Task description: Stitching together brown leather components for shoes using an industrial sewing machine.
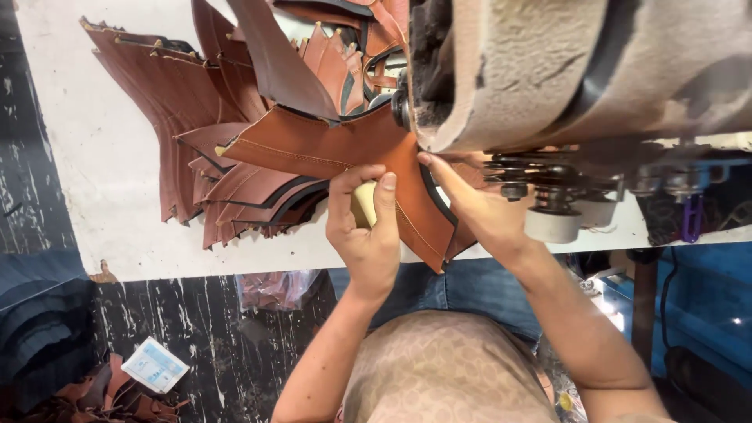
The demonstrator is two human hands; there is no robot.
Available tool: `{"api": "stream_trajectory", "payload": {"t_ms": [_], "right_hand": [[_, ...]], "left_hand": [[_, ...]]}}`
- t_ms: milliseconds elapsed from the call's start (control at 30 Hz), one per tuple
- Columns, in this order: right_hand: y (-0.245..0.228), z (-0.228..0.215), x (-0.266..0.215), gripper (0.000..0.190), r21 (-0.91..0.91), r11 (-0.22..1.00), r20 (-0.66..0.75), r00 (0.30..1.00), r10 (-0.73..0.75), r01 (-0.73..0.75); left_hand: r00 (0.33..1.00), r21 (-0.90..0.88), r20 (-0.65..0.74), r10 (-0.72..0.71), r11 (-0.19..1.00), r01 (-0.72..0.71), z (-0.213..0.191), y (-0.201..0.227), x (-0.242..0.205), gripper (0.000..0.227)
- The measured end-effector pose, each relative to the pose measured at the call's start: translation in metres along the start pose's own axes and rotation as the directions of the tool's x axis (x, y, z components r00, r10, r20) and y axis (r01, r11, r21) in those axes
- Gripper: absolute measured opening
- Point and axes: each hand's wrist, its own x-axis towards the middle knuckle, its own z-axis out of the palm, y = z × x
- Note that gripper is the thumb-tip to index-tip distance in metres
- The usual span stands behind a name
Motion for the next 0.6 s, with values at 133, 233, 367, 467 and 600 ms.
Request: {"api": "stream_trajectory", "payload": {"t_ms": [133, 233, 367, 467, 600], "right_hand": [[0.004, -0.012, -0.002, 0.03, 0.14, 0.989, 0.004, 0.999, 0.052, -0.052], [0.01, -0.022, -0.01, 0.036, -0.219, 0.972, 0.091, 0.994, -0.06, 0.079], [0.012, -0.025, -0.013, 0.045, -0.717, 0.649, 0.191, 0.968, -0.165, 0.252], [0.006, -0.024, -0.007, 0.049, -0.929, 0.2, 0.275, 0.943, -0.188, 0.311], [0.015, -0.02, -0.008, 0.051, -0.937, -0.098, 0.349, 0.922, -0.168, 0.337]], "left_hand": [[0.998, -0.064, 0.023, -0.065, 0.996, 0.066, 0.009, 0.01, 0.006, 0.014], [0.999, 0.019, 0.038, -0.023, 1.0, 0.023, 0.015, 0.01, 0.01, 0.016], [0.97, 0.125, 0.095, 0.223, 0.964, -0.234, 0.02, 0.026, 0.012, 0.03], [0.98, 0.057, 0.156, 0.126, 0.989, -0.136, 0.016, 0.034, -0.004, 0.055], [0.961, -0.176, 0.262, -0.088, 0.975, 0.137, 0.009, 0.019, -0.02, 0.065]]}}
